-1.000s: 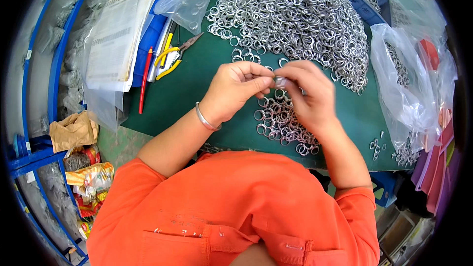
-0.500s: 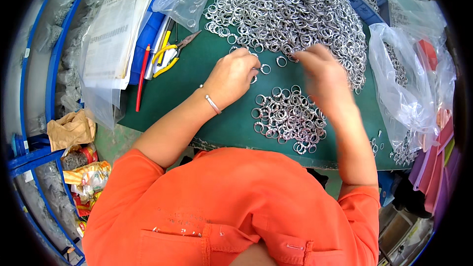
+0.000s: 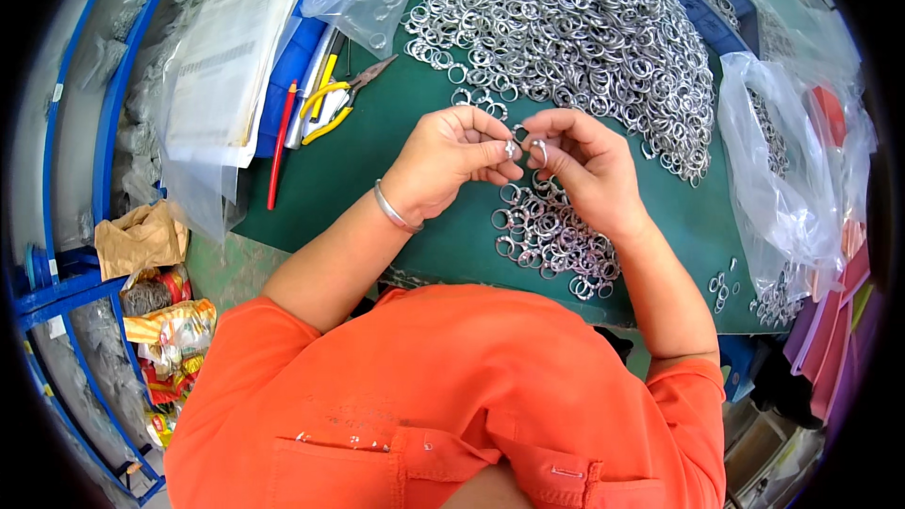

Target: The person picks small metal rings from a large pile on a desk and connects them by hand to form chains.

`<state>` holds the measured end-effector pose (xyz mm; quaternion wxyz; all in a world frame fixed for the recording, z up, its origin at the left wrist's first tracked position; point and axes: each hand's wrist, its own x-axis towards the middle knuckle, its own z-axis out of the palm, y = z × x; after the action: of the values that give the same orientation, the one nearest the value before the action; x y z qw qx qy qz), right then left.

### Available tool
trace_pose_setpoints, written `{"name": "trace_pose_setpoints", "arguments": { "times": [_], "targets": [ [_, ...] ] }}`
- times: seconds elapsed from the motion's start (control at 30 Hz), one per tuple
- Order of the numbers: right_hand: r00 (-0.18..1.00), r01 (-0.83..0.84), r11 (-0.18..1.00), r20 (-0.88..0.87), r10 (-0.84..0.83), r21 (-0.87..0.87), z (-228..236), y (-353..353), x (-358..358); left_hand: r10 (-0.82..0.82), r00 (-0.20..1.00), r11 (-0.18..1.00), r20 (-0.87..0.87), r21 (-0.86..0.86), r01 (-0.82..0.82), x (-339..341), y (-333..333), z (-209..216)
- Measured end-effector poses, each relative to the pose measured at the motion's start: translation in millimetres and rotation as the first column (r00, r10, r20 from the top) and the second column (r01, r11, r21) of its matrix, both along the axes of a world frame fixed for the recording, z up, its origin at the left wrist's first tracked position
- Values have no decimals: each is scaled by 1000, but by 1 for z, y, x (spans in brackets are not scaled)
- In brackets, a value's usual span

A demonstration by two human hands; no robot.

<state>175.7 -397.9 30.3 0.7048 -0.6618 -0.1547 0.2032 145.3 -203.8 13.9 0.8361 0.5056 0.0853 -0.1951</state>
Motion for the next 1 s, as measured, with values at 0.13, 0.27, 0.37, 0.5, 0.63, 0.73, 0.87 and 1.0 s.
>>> {"name": "trace_pose_setpoints", "arguments": {
  "times": [0.13, 0.27, 0.37, 0.5, 0.63, 0.73, 0.87, 1.0],
  "targets": [
    [932, -5, 990, 359, 56, -141, -4, 1, -3, -80, 987, 995, -143, -65, 71, 2, -2, 11],
    [869, 35, 961, 484, 107, -274, 10, -7, -6, -195, 967, 980, -161, -69, 186, 1, -1, 18],
    [632, 408, 859, 774, -20, -311, 48, -41, 4, -86, 995, 952, 48, 298, 68, 4, 7, 24],
    [197, 962, 163, 969, 148, -220, 106, -168, 37, -265, 859, 577, 438, 786, -222, 16, 15, 4],
    [199, 929, 267, 954, 224, -257, 97, -150, 34, -480, 687, 459, 545, 824, -333, 8, 0, -12],
    [686, 411, 711, 708, 171, -570, 59, -55, 20, -408, 763, 446, 501, 839, -312, -1, 6, -16],
    [680, 262, 764, 675, 287, -589, -4, 2, 14, -105, 985, 871, 133, 491, 27, -2, 2, -9],
    [686, 200, 710, 614, 391, -675, -21, 9, 24, -17, 1000, 996, -25, 88, 19, -9, 4, -2]
  ]
}}
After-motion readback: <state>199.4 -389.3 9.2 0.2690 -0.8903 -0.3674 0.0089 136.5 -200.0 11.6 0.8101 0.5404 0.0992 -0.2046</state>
